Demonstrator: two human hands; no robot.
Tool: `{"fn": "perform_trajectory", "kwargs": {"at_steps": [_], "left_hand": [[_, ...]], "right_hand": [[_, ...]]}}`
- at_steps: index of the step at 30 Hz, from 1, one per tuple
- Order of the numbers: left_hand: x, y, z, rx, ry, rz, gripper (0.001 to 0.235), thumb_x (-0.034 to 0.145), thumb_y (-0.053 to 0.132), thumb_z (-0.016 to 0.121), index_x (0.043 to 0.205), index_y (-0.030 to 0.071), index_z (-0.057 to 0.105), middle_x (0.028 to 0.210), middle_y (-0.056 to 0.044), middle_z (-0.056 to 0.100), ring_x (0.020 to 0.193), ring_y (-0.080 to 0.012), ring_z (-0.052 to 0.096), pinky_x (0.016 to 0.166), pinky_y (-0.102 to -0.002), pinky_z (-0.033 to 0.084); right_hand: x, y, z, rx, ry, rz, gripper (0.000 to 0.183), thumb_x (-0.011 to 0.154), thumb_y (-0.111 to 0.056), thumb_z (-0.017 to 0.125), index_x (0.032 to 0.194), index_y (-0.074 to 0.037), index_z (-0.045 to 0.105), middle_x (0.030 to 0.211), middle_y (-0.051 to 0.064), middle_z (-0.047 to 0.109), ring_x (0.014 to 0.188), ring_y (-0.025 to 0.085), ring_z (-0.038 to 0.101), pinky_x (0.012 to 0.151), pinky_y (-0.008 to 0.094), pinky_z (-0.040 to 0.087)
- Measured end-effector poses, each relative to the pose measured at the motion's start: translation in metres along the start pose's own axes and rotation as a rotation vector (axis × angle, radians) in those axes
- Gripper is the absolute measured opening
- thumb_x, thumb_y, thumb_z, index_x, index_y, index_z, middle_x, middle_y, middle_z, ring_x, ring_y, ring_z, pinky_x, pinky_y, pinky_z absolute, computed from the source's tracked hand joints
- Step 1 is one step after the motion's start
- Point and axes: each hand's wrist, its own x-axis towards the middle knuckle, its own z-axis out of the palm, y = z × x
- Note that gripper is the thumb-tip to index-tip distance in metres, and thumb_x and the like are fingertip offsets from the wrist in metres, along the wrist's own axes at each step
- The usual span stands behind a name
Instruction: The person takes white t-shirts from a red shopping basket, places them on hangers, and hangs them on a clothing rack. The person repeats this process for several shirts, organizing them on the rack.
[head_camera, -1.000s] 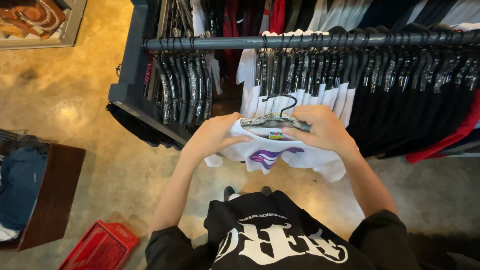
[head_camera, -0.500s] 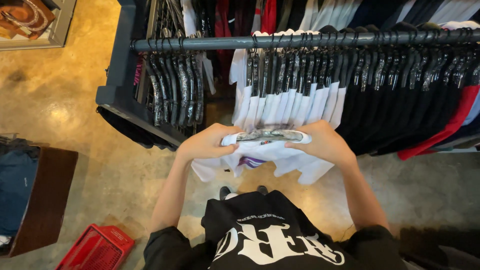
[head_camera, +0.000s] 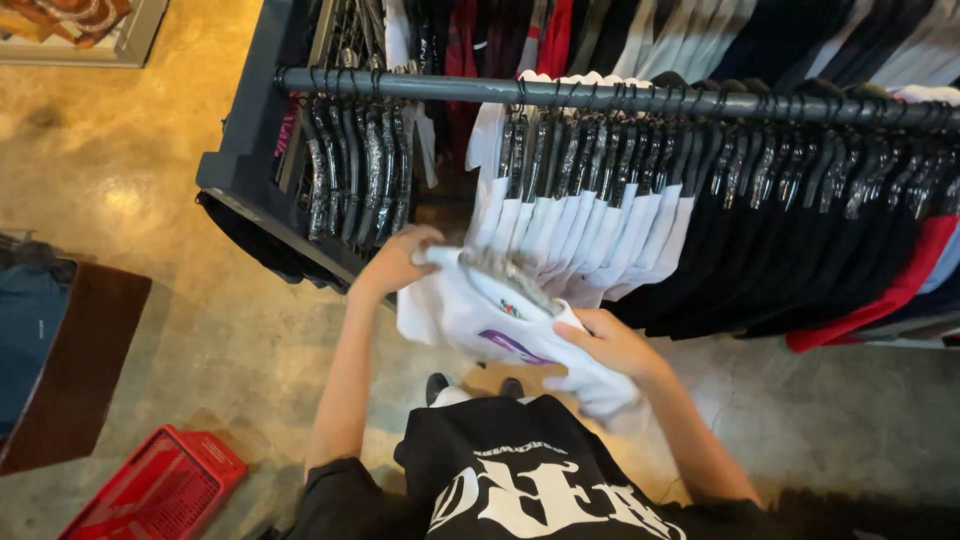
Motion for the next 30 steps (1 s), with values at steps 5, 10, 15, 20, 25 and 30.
{"fn": "perform_trajectory", "kwargs": {"at_steps": [5, 10, 15, 20, 25, 30], "left_hand": [[-0.002, 0.001, 0.044, 0.022, 0.409, 0.006, 0.052, 0.088, 0.023, 0.079, 0.128, -0.002, 0.06, 0.119, -0.024, 0.066, 0.109, -0.039, 0.064, 0.094, -0.043, 0.051], [0.01, 0.013, 0.075, -0.252, 0.309, -0.112, 0.042, 0.102, 0.037, 0.064, 0.125, 0.002, 0.064, 0.113, -0.018, 0.071, 0.103, -0.029, 0.072, 0.088, -0.038, 0.057], [0.049, 0.0, 0.054, -0.431, 0.482, -0.16, 0.041, 0.102, 0.036, 0.06, 0.124, 0.002, 0.067, 0.111, -0.013, 0.072, 0.099, -0.0213, 0.069, 0.077, -0.033, 0.058], [0.098, -0.065, 0.045, -0.455, 0.438, -0.017, 0.038, 0.105, 0.034, 0.064, 0.121, 0.0, 0.072, 0.113, -0.011, 0.072, 0.099, -0.0168, 0.069, 0.084, -0.029, 0.055], [0.15, -0.089, 0.04, -0.696, 0.239, -0.199, 0.04, 0.098, 0.026, 0.071, 0.127, -0.002, 0.07, 0.085, -0.006, 0.06, 0.074, -0.0113, 0.051, 0.062, -0.029, 0.041], [0.191, -0.143, 0.065, -0.666, 0.206, 0.024, 0.046, 0.095, 0.021, 0.073, 0.135, -0.001, 0.063, 0.089, 0.001, 0.068, 0.077, -0.0069, 0.057, 0.068, -0.025, 0.051]], "right_hand": [[0.045, -0.014, 0.039, 0.33, 0.223, 0.005, 0.042, 0.1, -0.037, 0.061, 0.109, 0.002, 0.073, 0.09, 0.003, 0.074, 0.075, 0.008, 0.064, 0.066, 0.027, 0.053], [0.125, -0.019, 0.072, 0.45, 0.427, 0.067, 0.046, 0.097, -0.048, 0.062, 0.099, -0.003, 0.073, 0.081, 0.001, 0.071, 0.066, 0.009, 0.061, 0.058, 0.027, 0.049], [0.23, 0.014, 0.082, 0.384, 0.576, -0.09, 0.049, 0.1, -0.049, 0.061, 0.091, -0.002, 0.071, 0.075, 0.001, 0.065, 0.066, 0.008, 0.056, 0.057, 0.029, 0.044], [0.283, 0.006, 0.081, 0.294, 0.789, -0.147, 0.054, 0.104, -0.048, 0.058, 0.087, 0.002, 0.07, 0.075, 0.003, 0.067, 0.072, 0.01, 0.058, 0.063, 0.032, 0.047], [0.31, -0.01, 0.07, 0.129, 1.0, -0.355, 0.054, 0.106, -0.047, 0.055, 0.106, 0.006, 0.067, 0.087, 0.012, 0.072, 0.085, 0.018, 0.066, 0.077, 0.037, 0.051], [0.315, -0.011, 0.044, -0.067, 0.96, -0.142, 0.052, 0.103, -0.047, 0.054, 0.115, 0.002, 0.067, 0.092, 0.022, 0.073, 0.089, 0.033, 0.071, 0.08, 0.044, 0.052]]}}
